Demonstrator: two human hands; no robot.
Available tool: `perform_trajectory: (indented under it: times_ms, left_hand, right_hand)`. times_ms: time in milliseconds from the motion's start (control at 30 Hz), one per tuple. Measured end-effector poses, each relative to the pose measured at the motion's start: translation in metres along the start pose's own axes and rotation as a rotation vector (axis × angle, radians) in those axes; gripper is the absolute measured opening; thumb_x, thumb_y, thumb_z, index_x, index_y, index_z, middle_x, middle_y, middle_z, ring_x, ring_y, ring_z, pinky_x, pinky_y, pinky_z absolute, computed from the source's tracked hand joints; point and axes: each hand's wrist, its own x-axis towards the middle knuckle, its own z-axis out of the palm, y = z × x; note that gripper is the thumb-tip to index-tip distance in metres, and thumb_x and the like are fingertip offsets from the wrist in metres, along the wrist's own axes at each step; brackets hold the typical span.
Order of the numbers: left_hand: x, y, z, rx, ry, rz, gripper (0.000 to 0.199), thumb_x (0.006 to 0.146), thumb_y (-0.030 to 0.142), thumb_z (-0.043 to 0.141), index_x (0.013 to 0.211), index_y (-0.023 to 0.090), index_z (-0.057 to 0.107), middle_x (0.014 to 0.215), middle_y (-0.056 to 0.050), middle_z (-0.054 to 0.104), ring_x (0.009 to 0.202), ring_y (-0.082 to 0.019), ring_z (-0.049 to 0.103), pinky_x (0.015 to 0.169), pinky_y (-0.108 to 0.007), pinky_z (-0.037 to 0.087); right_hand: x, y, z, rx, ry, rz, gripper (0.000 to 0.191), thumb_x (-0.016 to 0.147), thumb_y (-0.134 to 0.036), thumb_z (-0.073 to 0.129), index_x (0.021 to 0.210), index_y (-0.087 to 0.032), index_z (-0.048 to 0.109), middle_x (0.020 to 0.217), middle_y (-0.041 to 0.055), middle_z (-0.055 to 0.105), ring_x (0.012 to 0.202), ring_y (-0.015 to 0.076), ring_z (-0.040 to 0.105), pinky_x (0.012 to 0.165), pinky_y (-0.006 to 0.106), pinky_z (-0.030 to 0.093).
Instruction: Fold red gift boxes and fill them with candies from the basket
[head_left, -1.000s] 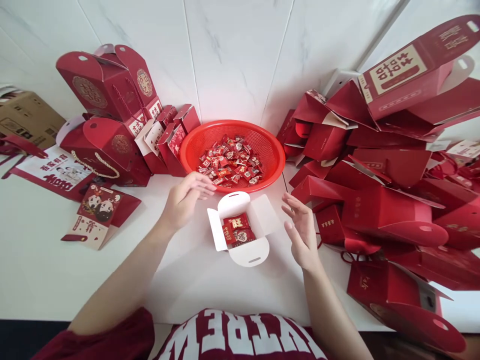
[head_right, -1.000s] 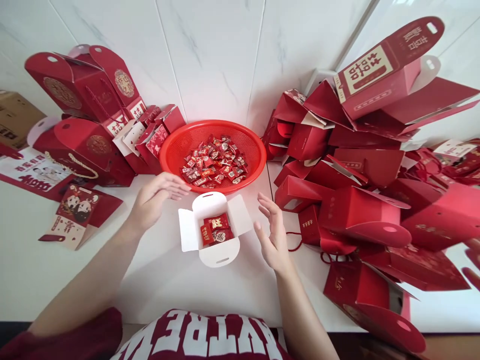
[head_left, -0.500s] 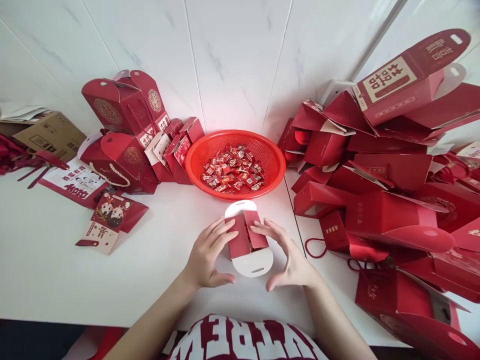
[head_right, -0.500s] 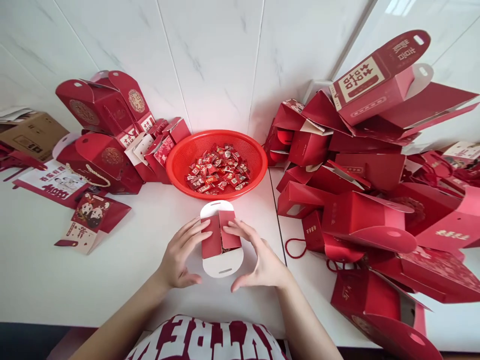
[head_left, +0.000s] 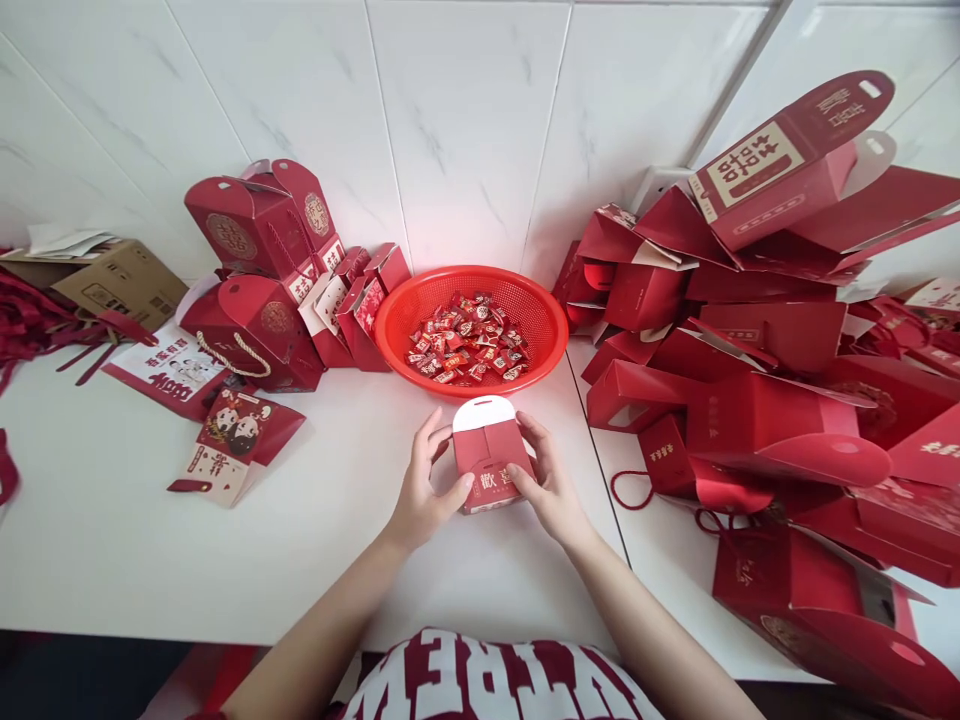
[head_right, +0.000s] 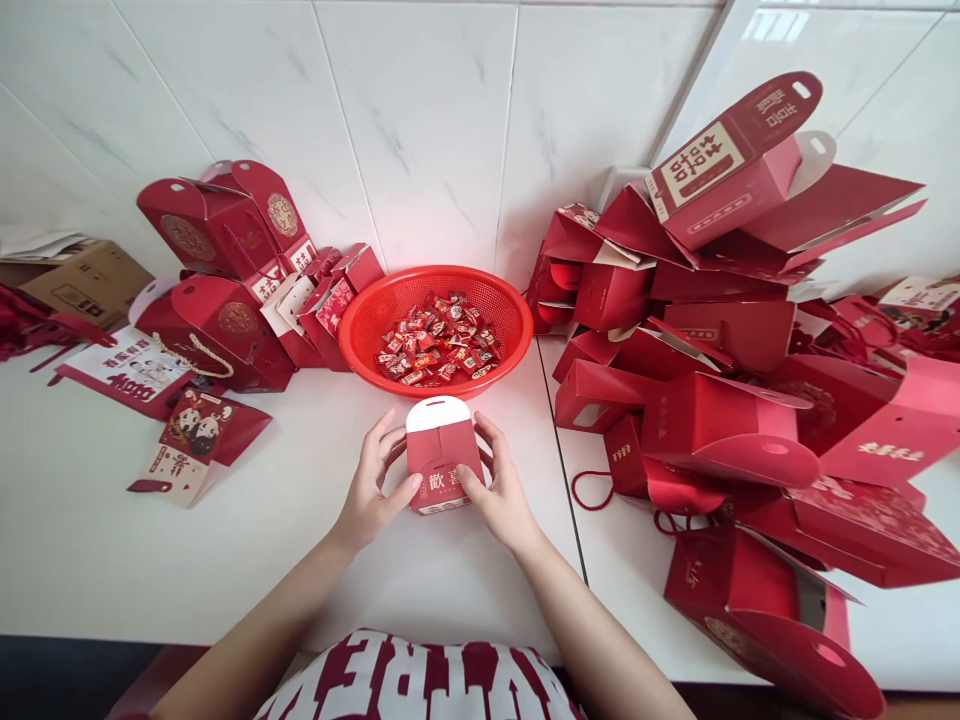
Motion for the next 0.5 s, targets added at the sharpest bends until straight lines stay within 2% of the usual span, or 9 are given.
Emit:
perform_trajectory:
  times_ms: [67, 133, 200, 267, 333, 400, 500]
  left_hand:
    - [0.003, 0.0, -0.003, 0.0, -0.059, 0.007, 0.073, 0.087, 0.024, 0.064, 0.15, 0.029, 0.029, 0.143, -0.01, 0.047, 0.134, -0.027, 0.047, 0.116, -0.051, 0.037]
    - [0.005, 0.001, -0.006, 0.04, -0.085, 0.059, 0.059, 0.087, 0.022, 0.063, 0.141, 0.028, 0.043, 0.14, -0.01, 0.049, 0.132, -0.027, 0.049, 0.114, -0.05, 0.04]
    - [0.006, 0.004, -0.008, 0.124, -0.108, 0.119, 0.041, 0.088, 0.02, 0.061, 0.128, 0.026, 0.056, 0.136, -0.01, 0.05, 0.13, -0.027, 0.05, 0.112, -0.049, 0.041]
    - [0.005, 0.006, -0.01, 0.24, -0.132, 0.167, 0.027, 0.091, 0.02, 0.055, 0.116, 0.025, 0.064, 0.138, -0.009, 0.049, 0.131, -0.027, 0.048, 0.112, -0.048, 0.041]
    - [0.002, 0.006, -0.011, 0.372, -0.135, 0.218, 0.028, 0.095, 0.018, 0.049, 0.113, 0.026, 0.068, 0.142, -0.007, 0.05, 0.134, -0.026, 0.046, 0.113, -0.047, 0.041]
    - [-0.001, 0.005, -0.012, 0.505, -0.117, 0.294, 0.034, 0.096, 0.015, 0.045, 0.119, 0.027, 0.067, 0.143, -0.005, 0.053, 0.139, -0.026, 0.042, 0.114, -0.048, 0.038]
    - [-0.006, 0.003, -0.014, 0.65, -0.157, 0.39, 0.045, 0.092, 0.028, 0.057, 0.137, 0.024, 0.056, 0.145, -0.006, 0.054, 0.144, -0.031, 0.035, 0.116, -0.053, 0.035]
  right_hand:
    - [0.002, 0.003, -0.001, 0.073, -0.06, 0.052, 0.061, 0.095, -0.036, 0.056, 0.15, -0.031, 0.031, 0.158, 0.0079, 0.033, 0.145, 0.0239, 0.035, 0.117, 0.048, 0.037]
    - [0.002, 0.004, -0.002, 0.098, -0.071, 0.062, 0.062, 0.095, -0.034, 0.055, 0.151, -0.032, 0.03, 0.16, 0.0063, 0.032, 0.146, 0.0236, 0.035, 0.117, 0.047, 0.036]
    - [0.0, 0.005, -0.001, 0.058, -0.063, 0.041, 0.061, 0.096, -0.033, 0.053, 0.152, -0.034, 0.029, 0.16, 0.0052, 0.032, 0.145, 0.0237, 0.036, 0.116, 0.047, 0.037]
    - [-0.002, 0.004, 0.001, -0.075, -0.044, -0.016, 0.054, 0.099, -0.033, 0.049, 0.151, -0.034, 0.034, 0.16, 0.0046, 0.032, 0.145, 0.0241, 0.035, 0.117, 0.047, 0.036]
    - [-0.004, 0.004, 0.002, -0.274, -0.013, -0.104, 0.044, 0.101, -0.033, 0.044, 0.145, -0.033, 0.046, 0.159, 0.0041, 0.034, 0.146, 0.0249, 0.034, 0.118, 0.049, 0.033]
    - [-0.006, 0.003, 0.001, -0.464, -0.016, -0.194, 0.039, 0.103, -0.032, 0.04, 0.138, -0.033, 0.056, 0.159, 0.0031, 0.036, 0.147, 0.0256, 0.033, 0.119, 0.051, 0.03]
    - [-0.006, 0.0, -0.004, -0.654, -0.123, -0.268, 0.041, 0.104, -0.033, 0.038, 0.143, -0.035, 0.051, 0.16, 0.0022, 0.036, 0.148, 0.0269, 0.031, 0.12, 0.056, 0.026]
